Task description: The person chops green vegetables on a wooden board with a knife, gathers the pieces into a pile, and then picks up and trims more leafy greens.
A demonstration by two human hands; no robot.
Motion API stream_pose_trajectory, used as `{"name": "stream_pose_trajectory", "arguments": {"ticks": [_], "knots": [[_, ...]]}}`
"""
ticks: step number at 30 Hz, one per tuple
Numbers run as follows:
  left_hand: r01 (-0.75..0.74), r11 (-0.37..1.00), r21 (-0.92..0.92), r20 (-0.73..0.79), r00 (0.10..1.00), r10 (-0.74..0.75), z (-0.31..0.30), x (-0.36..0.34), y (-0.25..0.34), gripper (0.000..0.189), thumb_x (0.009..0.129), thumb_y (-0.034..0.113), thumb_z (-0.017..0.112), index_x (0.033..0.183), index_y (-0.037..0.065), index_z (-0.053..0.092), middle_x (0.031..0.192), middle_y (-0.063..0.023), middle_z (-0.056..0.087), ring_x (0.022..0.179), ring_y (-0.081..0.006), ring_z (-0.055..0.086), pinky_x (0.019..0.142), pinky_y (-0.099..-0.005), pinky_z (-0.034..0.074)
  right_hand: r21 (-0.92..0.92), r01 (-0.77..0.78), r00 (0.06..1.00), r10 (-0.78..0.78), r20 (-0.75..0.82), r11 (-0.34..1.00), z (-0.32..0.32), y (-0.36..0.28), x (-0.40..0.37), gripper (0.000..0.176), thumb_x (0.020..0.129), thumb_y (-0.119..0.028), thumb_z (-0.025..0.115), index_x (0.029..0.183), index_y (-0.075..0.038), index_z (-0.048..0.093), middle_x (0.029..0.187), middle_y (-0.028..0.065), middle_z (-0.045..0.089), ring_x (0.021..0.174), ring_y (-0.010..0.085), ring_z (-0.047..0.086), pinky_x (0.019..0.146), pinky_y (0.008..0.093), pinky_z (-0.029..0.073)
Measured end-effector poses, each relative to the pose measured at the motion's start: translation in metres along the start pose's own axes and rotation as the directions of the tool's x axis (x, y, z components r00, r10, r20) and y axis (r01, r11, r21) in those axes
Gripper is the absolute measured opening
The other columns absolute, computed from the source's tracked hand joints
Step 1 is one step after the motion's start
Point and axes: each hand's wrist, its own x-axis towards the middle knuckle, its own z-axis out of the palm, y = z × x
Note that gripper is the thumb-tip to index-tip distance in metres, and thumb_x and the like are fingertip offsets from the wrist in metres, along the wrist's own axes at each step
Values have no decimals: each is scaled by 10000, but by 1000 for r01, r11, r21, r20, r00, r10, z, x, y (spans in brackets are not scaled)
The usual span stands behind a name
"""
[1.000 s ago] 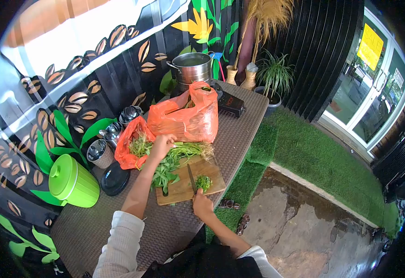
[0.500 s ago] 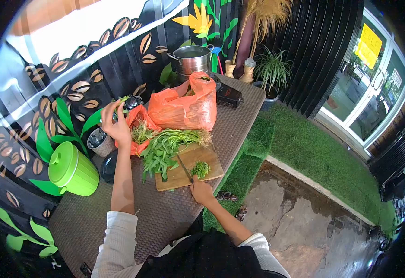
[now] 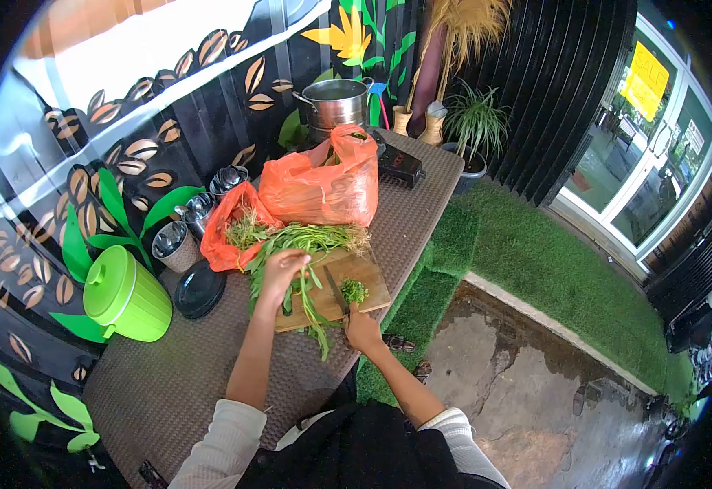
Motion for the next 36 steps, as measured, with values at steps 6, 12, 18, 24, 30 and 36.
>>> {"name": "stream_pose_trajectory", "arguments": {"ticks": [6,12,18,24,30,36], "knots": [[298,872,-387,222,949,-225,5,-10,-47,219,879,151,627,1041,4,618,898,-41,625,745,-124,594,670,-251,497,201,-69,994,84,-71,977,1,2,3,357,919,-279,455,1075,35,391,797,316,597,792,476,590,702,551,465],[216,866,-452,144,975,-168,9,-14,-61,243,895,155,604,1072,-12,604,901,-37,622,772,-123,586,681,-237,487,450,149,938,18,-347,880,5,-1,9,294,978,-257,404,1103,7,377,598,135,569,505,241,582,459,350,447],[250,859,-447,95,968,-232,13,-20,-68,274,930,149,550,1123,-41,600,872,-50,611,701,-110,550,607,-238,446,759,201,956,45,-289,619,-18,-27,8,175,963,-166,468,1040,-31,388,525,8,455,429,87,460,386,249,345],[273,880,-387,119,962,-246,15,-27,-72,253,915,78,544,1130,-53,572,887,-52,608,767,-131,561,661,-261,444,708,235,941,27,-338,666,1,-23,21,132,960,-159,478,999,-44,424,550,-16,431,429,53,398,392,225,326],[144,989,-38,-77,986,-147,17,-30,-73,200,868,28,590,1055,-33,623,925,-81,628,826,-167,594,752,-280,475,709,251,938,15,-346,658,-6,-34,13,201,967,-217,475,1022,-27,442,589,4,447,497,74,428,457,247,350],[-92,770,631,-168,953,251,0,-30,-77,196,823,10,607,1014,-20,639,992,-175,621,874,-296,606,790,-370,490,450,329,877,-91,-472,830,7,-20,8,233,958,-226,485,1046,-13,449,632,81,536,537,132,486,523,273,375]]}}
